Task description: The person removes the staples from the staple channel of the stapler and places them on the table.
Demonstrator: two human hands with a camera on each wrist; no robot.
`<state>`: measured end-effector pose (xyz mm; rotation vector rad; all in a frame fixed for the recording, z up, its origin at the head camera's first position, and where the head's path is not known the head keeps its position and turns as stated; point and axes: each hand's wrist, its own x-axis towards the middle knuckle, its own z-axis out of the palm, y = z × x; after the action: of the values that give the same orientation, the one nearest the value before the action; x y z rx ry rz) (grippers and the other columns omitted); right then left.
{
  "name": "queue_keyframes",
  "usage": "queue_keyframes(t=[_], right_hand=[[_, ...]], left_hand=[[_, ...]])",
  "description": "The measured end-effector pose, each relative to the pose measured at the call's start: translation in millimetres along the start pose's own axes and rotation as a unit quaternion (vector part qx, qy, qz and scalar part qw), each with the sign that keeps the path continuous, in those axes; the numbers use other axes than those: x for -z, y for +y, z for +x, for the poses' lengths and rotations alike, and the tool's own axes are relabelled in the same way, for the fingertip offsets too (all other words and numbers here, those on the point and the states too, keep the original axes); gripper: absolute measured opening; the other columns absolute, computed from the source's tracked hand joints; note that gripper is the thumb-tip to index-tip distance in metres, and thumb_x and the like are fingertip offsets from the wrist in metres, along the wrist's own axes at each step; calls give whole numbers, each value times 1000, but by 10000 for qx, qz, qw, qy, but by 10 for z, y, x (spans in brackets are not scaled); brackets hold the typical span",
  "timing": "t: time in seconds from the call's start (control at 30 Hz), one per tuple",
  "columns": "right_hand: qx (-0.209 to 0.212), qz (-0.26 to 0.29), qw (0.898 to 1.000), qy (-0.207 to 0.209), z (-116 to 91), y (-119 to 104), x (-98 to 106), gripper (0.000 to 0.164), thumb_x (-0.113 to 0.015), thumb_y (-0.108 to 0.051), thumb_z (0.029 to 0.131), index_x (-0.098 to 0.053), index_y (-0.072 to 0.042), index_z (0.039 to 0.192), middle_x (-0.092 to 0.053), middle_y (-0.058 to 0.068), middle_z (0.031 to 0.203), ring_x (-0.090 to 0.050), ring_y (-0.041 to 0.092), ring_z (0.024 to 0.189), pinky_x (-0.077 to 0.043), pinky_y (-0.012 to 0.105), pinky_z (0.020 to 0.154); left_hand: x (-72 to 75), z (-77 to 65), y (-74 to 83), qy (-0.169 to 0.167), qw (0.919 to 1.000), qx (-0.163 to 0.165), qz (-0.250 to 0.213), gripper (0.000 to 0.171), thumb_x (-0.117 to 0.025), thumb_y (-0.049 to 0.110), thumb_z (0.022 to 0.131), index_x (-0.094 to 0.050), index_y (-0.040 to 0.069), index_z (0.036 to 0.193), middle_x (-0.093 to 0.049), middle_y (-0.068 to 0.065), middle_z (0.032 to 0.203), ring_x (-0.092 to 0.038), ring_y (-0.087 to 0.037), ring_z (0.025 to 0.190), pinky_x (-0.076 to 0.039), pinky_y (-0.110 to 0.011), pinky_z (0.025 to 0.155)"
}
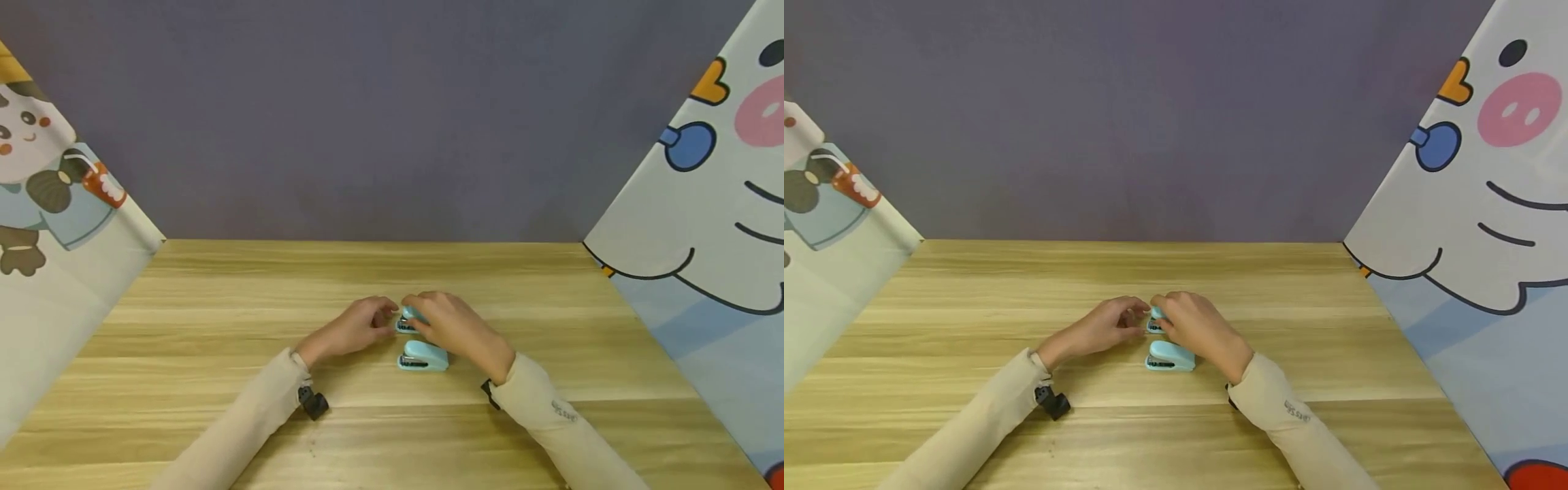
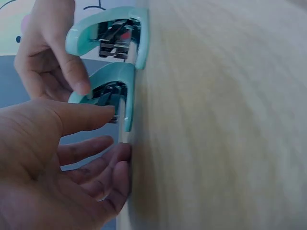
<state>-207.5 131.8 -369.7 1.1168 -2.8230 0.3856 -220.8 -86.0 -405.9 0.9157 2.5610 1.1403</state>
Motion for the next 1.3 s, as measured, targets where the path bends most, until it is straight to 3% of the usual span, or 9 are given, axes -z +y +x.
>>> queue_keyframes(t=[0.27, 0.37, 0.5, 0.8, 1.17, 1.3], right_hand=[[-68, -507, 9984, 244, -25, -49, -7, 29, -72, -15, 93, -68, -10, 121, -70, 1, 87, -49, 2, 55, -41, 20, 50], [-108, -639, 9975, 290, -21, -93, 0, 31, -72, -13, 92, -68, -12, 123, -70, 0, 86, -48, 3, 54, -41, 20, 49], [-146, -693, 9969, 337, -21, -129, 1, 29, -72, -13, 92, -69, -12, 120, -70, 1, 86, -51, 4, 56, -44, 21, 52], [-53, -733, 9965, 404, -19, -129, -49, 24, -74, -14, 91, -70, -10, 114, -69, 2, 84, -61, 10, 63, -49, 23, 54], [112, -856, 9960, 230, -19, -108, -34, 29, -72, -10, 91, -69, -8, 120, -71, 5, 86, -61, 10, 61, -49, 22, 53], [64, -628, 9975, 302, -37, -68, -18, 30, -71, -9, 92, -68, -6, 121, -72, 5, 88, -57, 6, 58, -47, 20, 53]], left_hand=[[-218, 89, -84, 611, 9960, -341, -564, 24, -68, 1, 91, -64, -1, 115, -62, -11, 103, -57, -14, 80, -50, -26, 70], [-266, 92, -100, 958, 9936, -385, -452, 19, -69, -1, 89, -66, 0, 107, -62, -11, 98, -56, -14, 77, -49, -25, 68], [-292, 103, -101, 1179, 9917, -422, -286, 17, -71, -2, 86, -66, 0, 102, -61, -10, 93, -55, -13, 75, -49, -25, 67], [-304, 99, -104, 1153, 9924, -334, -279, 16, -72, 0, 87, -66, 1, 102, -60, -10, 91, -55, -14, 75, -48, -25, 66], [-323, 71, -103, 1138, 9928, -269, -243, 18, -73, 0, 87, -67, 1, 103, -60, -9, 93, -55, -12, 74, -49, -25, 66], [-327, 74, -100, 1144, 9928, -238, -264, 16, -73, -2, 86, -66, 1, 100, -60, -9, 91, -54, -12, 74, -49, -25, 66]])
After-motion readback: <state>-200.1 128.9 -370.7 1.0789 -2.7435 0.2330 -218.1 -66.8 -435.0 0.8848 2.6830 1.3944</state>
